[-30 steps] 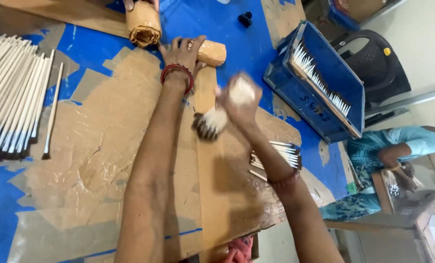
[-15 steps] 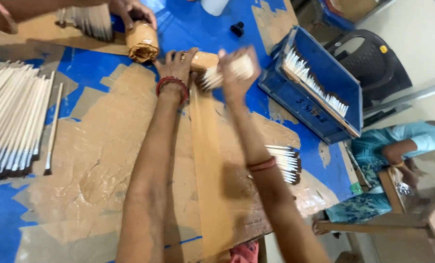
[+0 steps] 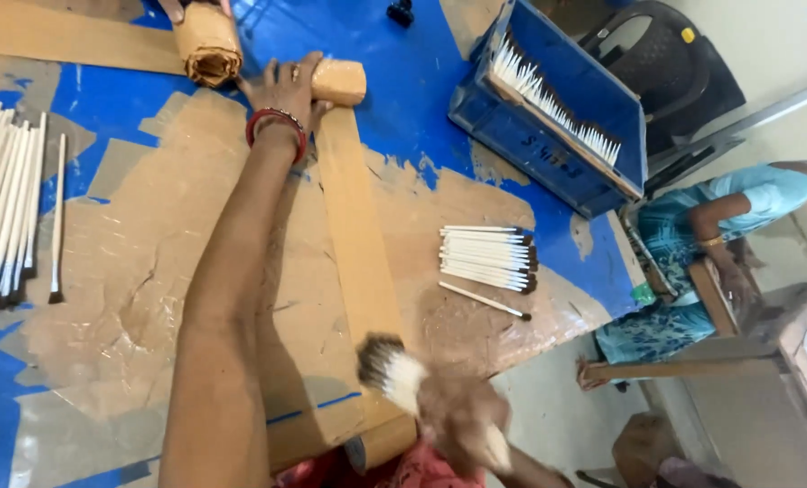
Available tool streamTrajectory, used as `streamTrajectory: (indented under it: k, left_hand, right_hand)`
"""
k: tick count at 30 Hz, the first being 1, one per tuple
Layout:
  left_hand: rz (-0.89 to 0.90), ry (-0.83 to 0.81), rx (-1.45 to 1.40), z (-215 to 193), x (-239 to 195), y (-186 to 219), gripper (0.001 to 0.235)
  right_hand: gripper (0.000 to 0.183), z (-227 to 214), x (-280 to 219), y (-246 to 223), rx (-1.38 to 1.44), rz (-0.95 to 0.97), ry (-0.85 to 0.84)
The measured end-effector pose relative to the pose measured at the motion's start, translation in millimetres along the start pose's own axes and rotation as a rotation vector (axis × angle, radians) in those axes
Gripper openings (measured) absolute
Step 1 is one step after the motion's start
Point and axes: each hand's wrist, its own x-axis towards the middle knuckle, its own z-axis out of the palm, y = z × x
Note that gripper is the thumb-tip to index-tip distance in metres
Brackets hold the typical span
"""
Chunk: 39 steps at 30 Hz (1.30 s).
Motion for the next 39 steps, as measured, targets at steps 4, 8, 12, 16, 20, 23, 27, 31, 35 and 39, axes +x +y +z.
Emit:
streamTrajectory:
  k: [4, 8, 12, 16, 20, 23, 27, 31, 35, 39]
  left_hand:
    - [0.025, 0.017, 0.013, 3.9, -1.1, -0.3, 0.078]
    - [0.017, 0.056, 0.017, 8.7, -1.0, -3.1, 0.080]
    - [0.021, 0.046, -0.013, 9.2, 5.4, -6.3, 0.080]
    - [0.000, 0.019, -0.007, 3.5, 2.7, 1.8, 0.084]
    - [0.024, 0.067, -0.031, 15.9, 1.3, -5.4, 0.080]
    - [0.021, 0.082, -0.014, 9.1, 8.6, -7.2, 0.081]
    - [0.020, 0.058, -0.048, 2.3, 2.9, -1.5, 0.082]
    - [0.048, 0.091, -0.010, 9.5, 9.1, -8.0, 0.081]
    - [0.061, 0.063, -0.021, 12.7, 15.4, -6.8, 0.081]
    - [0.052, 0.085, 0.009, 10.0, 10.6, -8.7, 0.079]
  right_hand:
    - [0.030, 15.5, -35.7, -62.7, -0.213, 0.038, -0.138]
    - [0.018, -11.2, -59.6, -38.4, -0.670, 0.126, 0.090]
    - [0.027, -8.9, -44.2, 23.8, -0.288, -0.100, 0.178]
    - [0.024, -56.7, -16.1, 53.6, -0.307, 0.030, 0.102]
    - [0.036, -94.9, 23.3, 127.3, -0.270, 0.041, 0.150]
    - [0.026, -62.0, 99.4, 123.4, -0.348, -0.090, 0.107]
    - [0.028, -55.1, 176.5, 138.2, -0.413, -0.099, 0.318]
    - [0.019, -41.4, 252.9, 167.5, -0.725, 0.037, 0.437]
    - [0.024, -42.2, 306.6, 183.6, -0.702, -0.199, 0.192]
    - [0.025, -64.2, 326.2, 233.5, -0.532, -0.350, 0.578]
